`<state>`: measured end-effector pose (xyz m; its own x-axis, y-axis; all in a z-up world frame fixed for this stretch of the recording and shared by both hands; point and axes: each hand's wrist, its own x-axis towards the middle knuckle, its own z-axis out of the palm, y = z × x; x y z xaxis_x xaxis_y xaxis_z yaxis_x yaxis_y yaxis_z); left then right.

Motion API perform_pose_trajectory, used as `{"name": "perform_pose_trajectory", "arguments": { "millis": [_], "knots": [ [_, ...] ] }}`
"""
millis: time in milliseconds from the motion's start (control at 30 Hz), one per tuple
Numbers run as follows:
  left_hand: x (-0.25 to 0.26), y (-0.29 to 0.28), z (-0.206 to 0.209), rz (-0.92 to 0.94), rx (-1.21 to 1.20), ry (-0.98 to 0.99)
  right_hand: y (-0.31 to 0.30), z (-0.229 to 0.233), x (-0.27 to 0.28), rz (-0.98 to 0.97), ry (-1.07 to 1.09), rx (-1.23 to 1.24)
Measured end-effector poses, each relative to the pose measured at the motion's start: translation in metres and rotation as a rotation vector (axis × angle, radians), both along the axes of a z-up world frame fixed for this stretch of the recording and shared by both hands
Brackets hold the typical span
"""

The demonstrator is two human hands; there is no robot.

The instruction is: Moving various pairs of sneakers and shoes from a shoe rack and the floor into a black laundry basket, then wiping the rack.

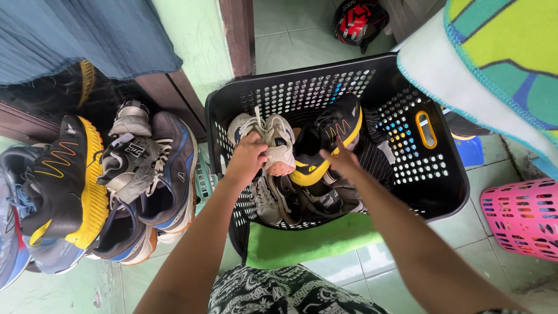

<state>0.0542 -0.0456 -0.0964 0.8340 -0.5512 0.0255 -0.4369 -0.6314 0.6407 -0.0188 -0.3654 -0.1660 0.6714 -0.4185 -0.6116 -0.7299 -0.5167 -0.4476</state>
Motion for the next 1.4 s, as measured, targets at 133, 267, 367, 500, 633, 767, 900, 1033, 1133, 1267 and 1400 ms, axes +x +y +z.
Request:
{"name": "perform_pose_trajectory", "arguments": {
  "millis": [133, 267, 367, 500, 633, 767, 900, 1033, 1133, 1267, 1400],
  "knots": [
    [-0.008, 0.003, 0.006, -0.008, 0.032, 0.061, 0.042, 0.011, 0.0, -0.08, -0.027, -0.002],
    [-0.009, 0.0, -0.001, -0.028, 0.038, -0.036, 0.051, 0.003, 0.018, -0.375, 0.062, 0.058],
    [-0.005, -0.002, -0.014, -0.01, 0.047, -0.069, 0.011, -0.051, 0.026, -0.518, 0.153, 0.025],
    [-0.004, -0.013, -0.027, -0.021, 0.093, -0.065, -0.004, -0.006, -0.003, -0.606, 0.038, -0.136],
    [-0.011, -0.025, -0.039, 0.006, 0.161, -0.025, -0.051, -0.004, -0.026, -0.469, 0.172, -0.338],
    [-0.02, -0.025, -0.075, -0.019, 0.535, -0.097, -0.092, 0.004, -0.035, -0.217, 0.225, -0.534],
    [-0.022, -0.027, -0.119, 0.092, 0.428, -0.093, -0.096, -0.006, -0.05, -0.221, 0.212, -0.564],
    [-0.018, -0.034, -0.18, 0.13, 0.502, -0.027, -0.084, -0.019, -0.052, -0.353, 0.119, -0.588],
    [-0.029, -0.038, -0.101, -0.001, 0.715, 0.09, -0.083, -0.013, -0.057, -0.48, 0.139, -0.64],
    [-0.023, -0.034, -0.051, -0.059, 0.585, 0.196, -0.111, -0.015, -0.034, -0.532, 0.107, -0.688],
    [-0.027, -0.028, -0.045, 0.015, 0.356, 0.126, -0.133, -0.033, -0.037, -0.512, 0.108, -0.717]
  ]
}}
